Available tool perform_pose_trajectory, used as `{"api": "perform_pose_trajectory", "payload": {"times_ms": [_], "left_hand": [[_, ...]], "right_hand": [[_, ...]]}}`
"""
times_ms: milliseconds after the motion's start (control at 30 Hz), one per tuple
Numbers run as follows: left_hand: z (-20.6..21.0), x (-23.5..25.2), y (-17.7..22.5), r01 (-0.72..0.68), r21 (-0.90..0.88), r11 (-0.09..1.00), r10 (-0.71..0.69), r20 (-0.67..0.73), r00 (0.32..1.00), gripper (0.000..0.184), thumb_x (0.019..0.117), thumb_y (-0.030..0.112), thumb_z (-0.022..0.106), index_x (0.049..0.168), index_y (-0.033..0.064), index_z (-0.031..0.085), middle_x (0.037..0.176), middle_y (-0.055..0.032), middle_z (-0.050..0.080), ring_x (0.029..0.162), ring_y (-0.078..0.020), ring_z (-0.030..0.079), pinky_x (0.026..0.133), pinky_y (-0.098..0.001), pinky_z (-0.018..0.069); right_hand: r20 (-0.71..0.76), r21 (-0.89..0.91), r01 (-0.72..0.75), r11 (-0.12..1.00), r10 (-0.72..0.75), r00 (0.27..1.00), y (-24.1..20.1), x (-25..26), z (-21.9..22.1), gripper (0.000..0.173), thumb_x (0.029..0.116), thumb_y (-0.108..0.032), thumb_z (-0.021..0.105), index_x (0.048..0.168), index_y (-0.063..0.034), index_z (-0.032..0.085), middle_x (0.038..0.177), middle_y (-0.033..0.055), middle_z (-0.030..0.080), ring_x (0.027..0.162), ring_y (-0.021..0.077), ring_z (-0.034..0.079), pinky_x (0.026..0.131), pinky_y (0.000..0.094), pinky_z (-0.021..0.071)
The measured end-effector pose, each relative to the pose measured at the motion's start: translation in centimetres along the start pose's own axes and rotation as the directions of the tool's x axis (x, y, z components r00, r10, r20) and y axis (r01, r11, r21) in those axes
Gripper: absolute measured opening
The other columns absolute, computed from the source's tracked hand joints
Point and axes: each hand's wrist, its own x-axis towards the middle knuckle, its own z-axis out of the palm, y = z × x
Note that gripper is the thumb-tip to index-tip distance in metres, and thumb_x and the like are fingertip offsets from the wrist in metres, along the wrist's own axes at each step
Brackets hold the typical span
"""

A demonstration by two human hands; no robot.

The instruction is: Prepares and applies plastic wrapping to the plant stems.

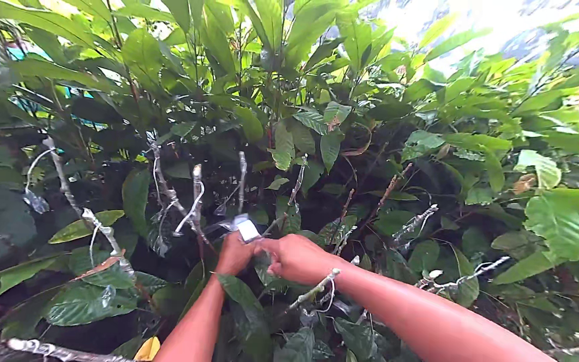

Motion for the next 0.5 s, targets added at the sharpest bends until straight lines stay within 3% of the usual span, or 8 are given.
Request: {"api": "perform_pose_trajectory", "payload": {"times_ms": [67, 100, 167, 200, 267, 333, 400, 500], "left_hand": [[-0.1, -0.2, 0.8, -0.033, 0.192, 0.981, 0.018, 0.08, 0.997, 0.031, 0.089, 0.025, 0.075, 0.101, -0.0033, 0.071, 0.094, -0.0161, 0.073, 0.092, -0.0263, 0.071, 0.089, -0.0511, 0.0551], [-0.2, -0.3, 0.8, -0.053, 0.253, 0.966, 0.014, 0.155, 0.988, 0.035, 0.0892, 0.027, 0.077, 0.103, -0.0041, 0.071, 0.098, -0.0188, 0.072, 0.097, -0.0304, 0.071, 0.094, -0.0544, 0.0537], [-0.4, -0.3, -0.1, -0.131, 0.239, 0.962, 0.076, 0.227, 0.971, 0.035, 0.0891, 0.03, 0.077, 0.105, -0.0004, 0.073, 0.097, -0.014, 0.075, 0.093, -0.0247, 0.073, 0.092, -0.0502, 0.0571], [-0.8, -0.3, -0.3, -0.144, 0.199, 0.969, 0.099, 0.219, 0.971, 0.033, 0.09, 0.031, 0.076, 0.105, 0.0011, 0.073, 0.094, -0.0106, 0.075, 0.088, -0.0205, 0.073, 0.089, -0.0464, 0.0591], [-1.3, -0.6, -0.1, -0.088, 0.112, 0.99, 0.067, 0.178, 0.982, 0.03, 0.0933, 0.029, 0.075, 0.107, 0.0028, 0.071, 0.089, -0.0051, 0.075, 0.078, -0.0132, 0.073, 0.081, -0.0371, 0.0622], [-0.9, -0.6, 0.7, -0.049, 0.114, 0.992, 0.03, 0.162, 0.986, 0.028, 0.0932, 0.025, 0.075, 0.106, 0.001, 0.071, 0.087, -0.0065, 0.074, 0.073, -0.014, 0.072, 0.076, -0.0369, 0.0624], [0.1, -0.7, 1.6, -0.062, 0.233, 0.97, 0.001, 0.255, 0.967, 0.031, 0.0942, 0.026, 0.074, 0.108, -0.0016, 0.071, 0.092, -0.0122, 0.074, 0.079, -0.0208, 0.072, 0.083, -0.0438, 0.0601], [0.3, -0.9, 1.4, -0.185, 0.306, 0.934, 0.086, 0.311, 0.946, 0.036, 0.0946, 0.031, 0.073, 0.111, -0.0004, 0.073, 0.102, -0.0156, 0.075, 0.097, -0.0264, 0.073, 0.097, -0.0504, 0.0557]], "right_hand": [[-0.086, 0.386, 0.11, 0.916, -0.083, 0.993, 0.4, -0.5, -2.7, 0.027, 0.1033, -0.012, 0.057, 0.128, -0.0024, 0.063, 0.097, 0.0091, 0.07, 0.071, 0.0134, 0.064, 0.063, 0.0324, 0.0538], [-0.142, 0.519, 0.143, 0.842, -0.08, 0.987, 2.3, -0.2, -3.8, 0.031, 0.104, -0.012, 0.052, 0.133, -0.0042, 0.058, 0.109, 0.0066, 0.07, 0.078, 0.0076, 0.064, 0.063, 0.026, 0.0515], [-0.223, 0.359, 0.059, 0.932, 0.024, 0.975, 5.9, 0.4, -4.9, 0.039, 0.1034, -0.008, 0.053, 0.143, -0.0065, 0.053, 0.137, 0.0093, 0.065, 0.106, 0.0136, 0.067, 0.079, 0.0326, 0.0545], [-0.23, 0.088, -0.057, 0.994, 0.076, 0.97, 6.3, 0.5, -4.6, 0.041, 0.1008, -0.01, 0.06, 0.142, -0.0053, 0.056, 0.134, 0.0147, 0.065, 0.115, 0.0241, 0.066, 0.09, 0.0456, 0.0566], [-0.182, -0.206, -0.121, 0.971, 0.084, 0.98, 3.8, -0.5, -2.7, 0.035, 0.0972, -0.016, 0.064, 0.131, -0.0055, 0.062, 0.111, 0.0245, 0.069, 0.107, 0.0435, 0.067, 0.089, 0.0653, 0.052], [-0.143, -0.044, 0.046, 0.998, -0.052, 0.988, 0.4, -1.9, -2.8, 0.028, 0.0991, -0.019, 0.065, 0.123, -0.0046, 0.066, 0.093, 0.0155, 0.071, 0.084, 0.0306, 0.069, 0.08, 0.0531, 0.0555], [-0.177, 0.279, 0.144, 0.949, -0.097, 0.979, 0.4, -1.5, -4.5, 0.027, 0.105, -0.013, 0.055, 0.128, -0.0021, 0.064, 0.104, 0.0107, 0.07, 0.077, 0.014, 0.062, 0.072, 0.0345, 0.053], [-0.176, 0.188, -0.002, 0.982, 0.036, 0.984, 6.7, 0.5, -5.3, 0.041, 0.1046, -0.006, 0.051, 0.145, -0.0071, 0.051, 0.137, 0.0129, 0.064, 0.105, 0.0217, 0.067, 0.081, 0.0431, 0.0547]]}}
